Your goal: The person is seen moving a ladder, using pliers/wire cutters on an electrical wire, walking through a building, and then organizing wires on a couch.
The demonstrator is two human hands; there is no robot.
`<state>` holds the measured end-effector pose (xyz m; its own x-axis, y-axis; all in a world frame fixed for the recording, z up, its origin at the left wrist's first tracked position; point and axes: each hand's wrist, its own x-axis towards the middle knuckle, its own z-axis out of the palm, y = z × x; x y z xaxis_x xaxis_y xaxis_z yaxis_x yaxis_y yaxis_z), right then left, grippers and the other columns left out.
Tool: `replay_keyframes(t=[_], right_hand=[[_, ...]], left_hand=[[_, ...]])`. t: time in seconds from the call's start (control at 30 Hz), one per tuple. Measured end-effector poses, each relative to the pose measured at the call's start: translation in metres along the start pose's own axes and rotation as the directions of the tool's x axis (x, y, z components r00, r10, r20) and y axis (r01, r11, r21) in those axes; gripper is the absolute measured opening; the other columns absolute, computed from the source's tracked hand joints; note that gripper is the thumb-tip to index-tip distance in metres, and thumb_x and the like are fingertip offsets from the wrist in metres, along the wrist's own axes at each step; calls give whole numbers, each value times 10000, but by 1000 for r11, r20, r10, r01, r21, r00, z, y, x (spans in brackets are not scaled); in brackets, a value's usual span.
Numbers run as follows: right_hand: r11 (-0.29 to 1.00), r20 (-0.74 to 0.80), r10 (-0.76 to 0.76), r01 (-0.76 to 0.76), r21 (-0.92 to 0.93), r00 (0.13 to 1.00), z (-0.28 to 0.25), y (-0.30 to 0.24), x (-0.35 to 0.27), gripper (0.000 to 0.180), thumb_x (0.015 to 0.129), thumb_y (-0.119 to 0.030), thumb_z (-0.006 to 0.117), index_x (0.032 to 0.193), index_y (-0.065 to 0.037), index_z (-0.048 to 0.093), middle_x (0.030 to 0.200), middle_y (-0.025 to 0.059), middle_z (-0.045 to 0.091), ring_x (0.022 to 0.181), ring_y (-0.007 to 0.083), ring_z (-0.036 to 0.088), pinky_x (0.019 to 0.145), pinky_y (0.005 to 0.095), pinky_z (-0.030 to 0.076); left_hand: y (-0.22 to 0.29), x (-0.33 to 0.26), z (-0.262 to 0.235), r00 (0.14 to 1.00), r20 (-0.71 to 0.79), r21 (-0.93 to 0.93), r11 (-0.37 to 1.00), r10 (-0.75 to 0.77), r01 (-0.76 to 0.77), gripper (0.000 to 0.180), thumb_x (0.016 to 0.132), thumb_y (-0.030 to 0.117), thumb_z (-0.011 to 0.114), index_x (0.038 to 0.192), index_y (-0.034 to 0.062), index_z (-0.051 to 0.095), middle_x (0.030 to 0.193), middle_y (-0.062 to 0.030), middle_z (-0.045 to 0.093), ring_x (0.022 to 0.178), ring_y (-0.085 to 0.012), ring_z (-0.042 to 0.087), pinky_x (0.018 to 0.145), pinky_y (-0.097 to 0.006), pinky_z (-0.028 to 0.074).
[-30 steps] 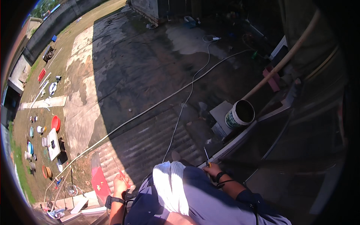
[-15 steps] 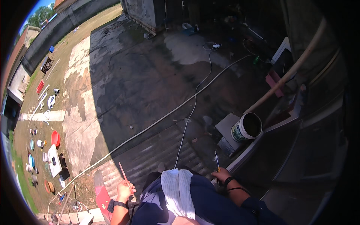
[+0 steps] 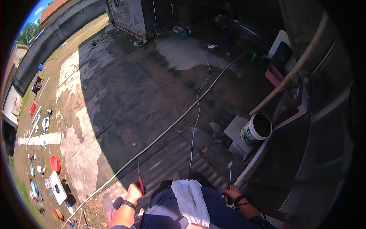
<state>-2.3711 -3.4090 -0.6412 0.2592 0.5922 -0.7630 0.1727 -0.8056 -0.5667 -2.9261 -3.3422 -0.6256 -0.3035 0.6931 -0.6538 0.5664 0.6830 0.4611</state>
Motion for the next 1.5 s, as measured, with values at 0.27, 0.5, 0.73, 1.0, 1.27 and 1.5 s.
replay_keyframes(t=[0.27, 0.5, 0.73, 1.0, 1.27, 1.5], right_hand=[[962, -91, 73, -46, 270, 993, 8, 6, -37, 167, 767, -114, 686, 877, -9, 617, 725, 78, 627, 636, 180, 619, 608, 322, 501], [911, -239, 169, -59, 407, 956, 2, 30, -88, 267, 816, -243, 712, 782, 12, 639, 694, 75, 641, 630, 180, 626, 622, 327, 500], [862, -397, 356, -134, 488, 846, 10, 83, -115, 334, 797, -340, 688, 769, -7, 683, 701, 73, 683, 674, 184, 664, 664, 325, 512], [680, -495, 563, -30, 733, 662, 88, 142, -164, 221, 827, -197, 681, 788, 17, 643, 678, 79, 639, 594, 170, 612, 565, 324, 489], [425, -475, 738, 217, 879, 480, 165, 149, -218, 214, 849, -166, 652, 827, 44, 615, 660, 104, 631, 565, 195, 613, 546, 341, 499], [412, -500, 820, 317, 854, 280, 185, 179, -240, 265, 845, -239, 651, 795, 21, 638, 616, 88, 634, 546, 189, 615, 551, 317, 496]], left_hand=[[77, 15, -12, 981, 64, -56, 983, 181, -177, 283, 755, 154, 674, 951, -41, 617, 774, -169, 689, 681, -247, 699, 622, -349, 545], [106, 30, 18, 943, 234, -30, 971, 237, -237, 301, 701, 46, 715, 950, -67, 586, 759, -136, 668, 644, -223, 676, 577, -343, 560], [176, 40, 44, 826, 474, -153, 952, 305, -263, 212, 742, 17, 650, 905, -43, 529, 718, -127, 628, 620, -234, 666, 501, -335, 547], [266, 75, 104, 600, 637, -33, 795, 484, -605, 177, 775, 13, 587, 917, -25, 489, 748, -123, 610, 607, -200, 638, 530, -310, 537], [316, 59, 138, 410, 740, -79, 675, 533, -734, 170, 798, 0, 587, 927, -15, 478, 754, -121, 624, 615, -183, 630, 519, -295, 511], [340, -18, 165, 232, 821, -132, 567, 523, -813, 152, 824, -7, 572, 952, -16, 491, 841, -125, 653, 721, -184, 652, 617, -292, 525]])
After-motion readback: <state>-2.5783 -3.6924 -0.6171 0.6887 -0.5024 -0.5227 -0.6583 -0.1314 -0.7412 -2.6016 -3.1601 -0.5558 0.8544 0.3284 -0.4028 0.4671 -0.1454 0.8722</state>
